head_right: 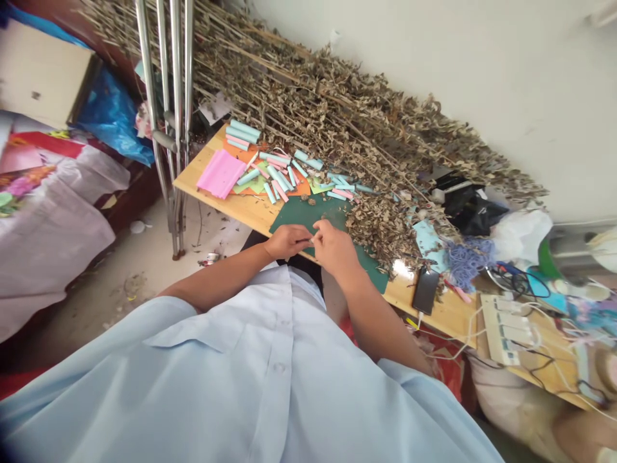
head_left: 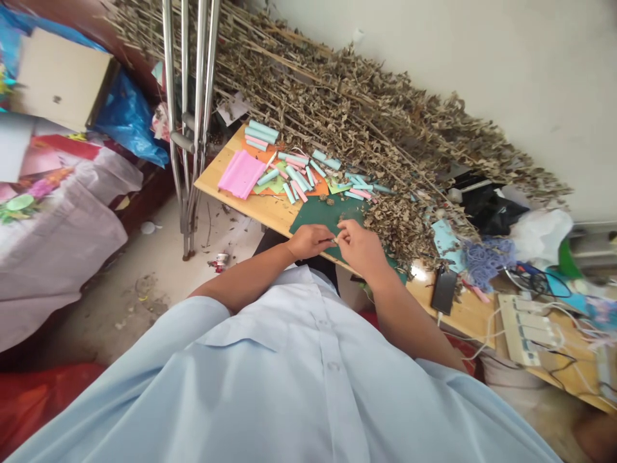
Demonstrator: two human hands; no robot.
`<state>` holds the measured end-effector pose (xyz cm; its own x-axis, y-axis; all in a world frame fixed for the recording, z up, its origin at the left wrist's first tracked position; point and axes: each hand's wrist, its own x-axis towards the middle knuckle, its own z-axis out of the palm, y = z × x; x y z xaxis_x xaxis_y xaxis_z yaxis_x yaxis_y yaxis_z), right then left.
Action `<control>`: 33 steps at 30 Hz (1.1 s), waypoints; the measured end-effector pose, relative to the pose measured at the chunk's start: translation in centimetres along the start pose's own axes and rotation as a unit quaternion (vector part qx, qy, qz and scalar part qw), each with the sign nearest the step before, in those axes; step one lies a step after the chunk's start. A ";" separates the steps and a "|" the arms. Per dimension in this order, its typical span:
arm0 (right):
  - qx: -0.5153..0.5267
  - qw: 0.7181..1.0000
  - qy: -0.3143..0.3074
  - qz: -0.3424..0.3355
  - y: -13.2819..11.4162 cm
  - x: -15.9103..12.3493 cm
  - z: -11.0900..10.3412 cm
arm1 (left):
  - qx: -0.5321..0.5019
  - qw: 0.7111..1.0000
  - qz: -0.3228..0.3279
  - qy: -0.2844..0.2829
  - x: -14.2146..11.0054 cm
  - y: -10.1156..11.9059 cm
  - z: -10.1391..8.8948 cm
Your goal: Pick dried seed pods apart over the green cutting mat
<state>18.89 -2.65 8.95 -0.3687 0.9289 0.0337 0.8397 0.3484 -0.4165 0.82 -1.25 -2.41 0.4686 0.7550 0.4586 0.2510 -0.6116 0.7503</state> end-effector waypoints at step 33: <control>0.200 0.973 -0.011 -0.114 4.5 0.3 2.2 | 0.023 1.000 -0.008 0.012 -0.1 0.7 -0.2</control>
<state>21.64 -1.09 5.11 -0.5387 0.8291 0.1496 0.5147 0.4644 -0.7207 0.81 -1.71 -1.82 0.4447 0.7697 0.4581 0.2980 -0.6095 0.7347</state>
